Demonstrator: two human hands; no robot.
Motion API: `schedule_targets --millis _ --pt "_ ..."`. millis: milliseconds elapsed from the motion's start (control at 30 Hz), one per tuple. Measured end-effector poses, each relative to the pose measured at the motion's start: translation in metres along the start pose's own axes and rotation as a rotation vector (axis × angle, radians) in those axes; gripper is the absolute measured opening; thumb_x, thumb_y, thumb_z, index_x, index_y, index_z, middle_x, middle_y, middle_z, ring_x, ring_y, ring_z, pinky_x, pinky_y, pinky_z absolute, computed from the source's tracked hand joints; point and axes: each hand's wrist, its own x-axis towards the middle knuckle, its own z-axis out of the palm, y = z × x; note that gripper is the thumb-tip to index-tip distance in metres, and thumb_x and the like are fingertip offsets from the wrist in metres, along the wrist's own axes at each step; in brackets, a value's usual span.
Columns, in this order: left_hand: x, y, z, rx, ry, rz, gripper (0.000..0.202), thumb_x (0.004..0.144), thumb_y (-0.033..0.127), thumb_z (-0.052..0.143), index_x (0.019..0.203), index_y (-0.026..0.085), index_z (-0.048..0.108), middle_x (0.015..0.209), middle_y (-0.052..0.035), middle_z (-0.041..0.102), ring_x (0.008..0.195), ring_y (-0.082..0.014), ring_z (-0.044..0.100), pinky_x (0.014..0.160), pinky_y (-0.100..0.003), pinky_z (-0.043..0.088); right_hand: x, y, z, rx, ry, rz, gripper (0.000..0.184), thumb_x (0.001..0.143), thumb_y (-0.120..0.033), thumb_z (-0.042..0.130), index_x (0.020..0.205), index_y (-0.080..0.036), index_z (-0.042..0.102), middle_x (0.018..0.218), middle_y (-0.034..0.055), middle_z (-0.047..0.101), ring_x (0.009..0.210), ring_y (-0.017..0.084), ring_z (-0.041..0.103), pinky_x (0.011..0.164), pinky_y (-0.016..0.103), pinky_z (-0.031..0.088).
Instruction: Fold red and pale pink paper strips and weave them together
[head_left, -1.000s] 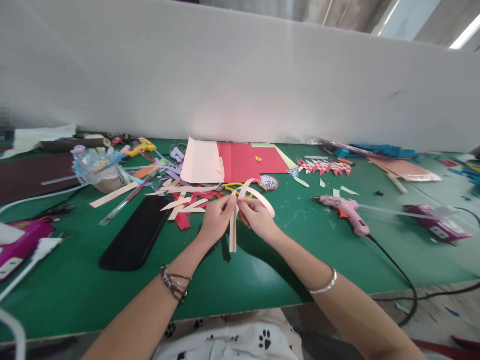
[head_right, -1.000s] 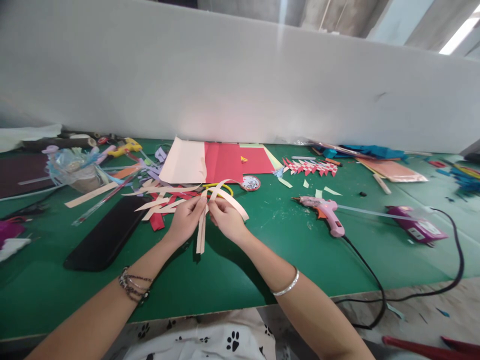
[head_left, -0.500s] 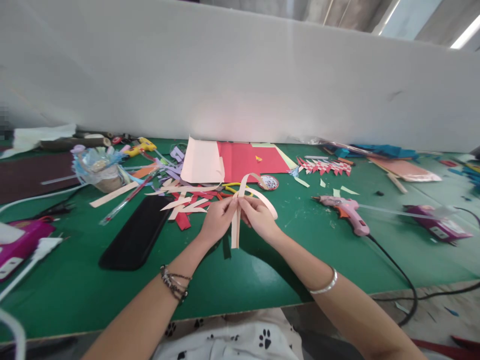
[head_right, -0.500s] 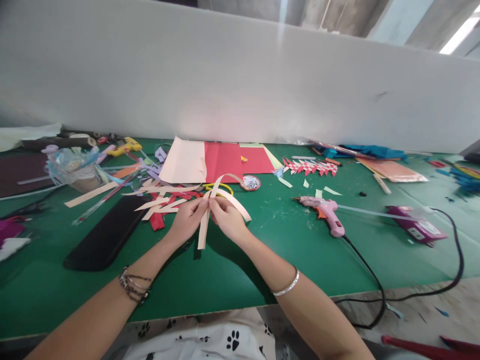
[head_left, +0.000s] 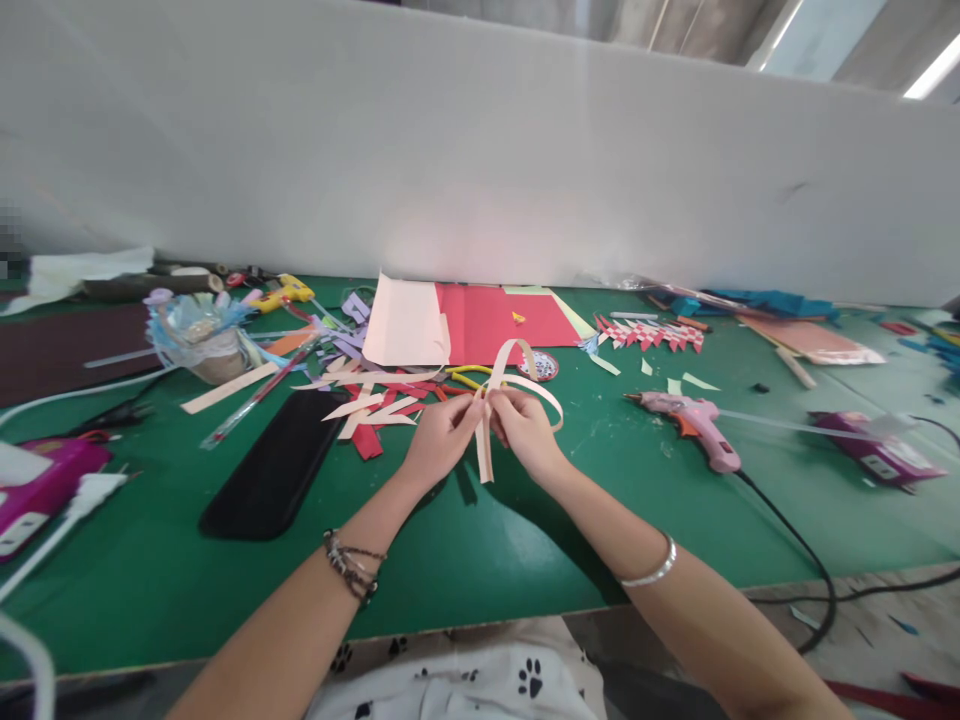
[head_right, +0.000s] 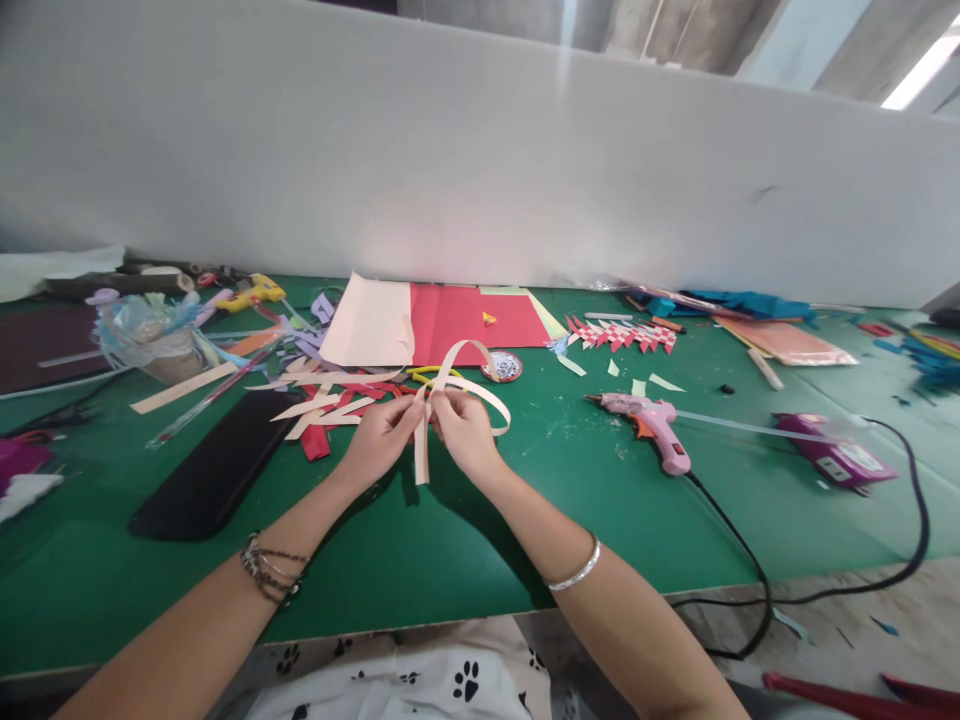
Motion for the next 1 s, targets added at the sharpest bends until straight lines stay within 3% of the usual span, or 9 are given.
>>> schedule_targets --millis 167,300,633,867,1000 --pt "-0.0003 -0.0003 0.0010 0.027 0.035 0.010 0.031 0.084 0.035 0.035 0.061 0.017 0.044 0.051 0.0042 0.039 0.048 -0.0102 0.036 0.048 -0.022 0.027 0.0000 0.0004 0.0014 0.034 -0.058 0.076 0.026 0.077 -0.041 0.048 0.062 -0.020 0.045 0.038 -0.0094 0.033 0.033 0.005 0.028 0.034 0.020 0.020" --pt "0.0001 -0.0013 0.0013 0.043 0.092 0.016 0.031 0.083 0.036 0.036 0.057 0.019 0.036 0.050 0.0044 0.037 0.048 -0.0103 0.035 0.048 -0.022 0.026 -0.0013 -0.0012 0.0028 -0.003 -0.080 0.080 0.026 0.077 -0.039 0.049 0.060 -0.020 0.043 0.037 -0.0100 0.032 0.031 0.004 0.027 0.034 0.020 0.018" --pt "0.0012 -0.0005 0.0012 -0.037 0.197 -0.043 0.032 0.083 0.037 0.037 0.057 0.019 0.035 0.049 0.0052 0.032 0.046 -0.0096 0.033 0.046 -0.023 0.026 -0.0020 0.0000 0.0027 -0.006 -0.043 0.069 0.030 0.078 -0.038 0.047 0.056 -0.020 0.038 0.037 -0.0092 0.033 0.033 0.004 0.026 0.035 0.019 0.019" --pt "-0.0004 0.0005 0.0011 -0.031 -0.056 -0.014 0.034 0.084 0.040 0.038 0.058 0.018 0.041 0.051 0.0053 0.037 0.048 -0.0095 0.036 0.047 -0.022 0.028 -0.0005 0.0014 0.0003 -0.021 0.048 -0.053 0.031 0.080 -0.030 0.042 0.051 -0.019 0.036 0.039 -0.0079 0.032 0.035 0.005 0.027 0.037 0.020 0.021" --pt "-0.0005 0.0005 0.0012 0.019 -0.039 0.010 0.035 0.086 0.038 0.034 0.059 0.017 0.043 0.053 0.0041 0.041 0.051 -0.0105 0.040 0.051 -0.022 0.029 0.0002 0.0027 -0.0005 -0.016 0.024 -0.056 0.032 0.082 -0.036 0.041 0.055 -0.019 0.038 0.042 -0.0073 0.034 0.037 0.006 0.029 0.038 0.021 0.023"
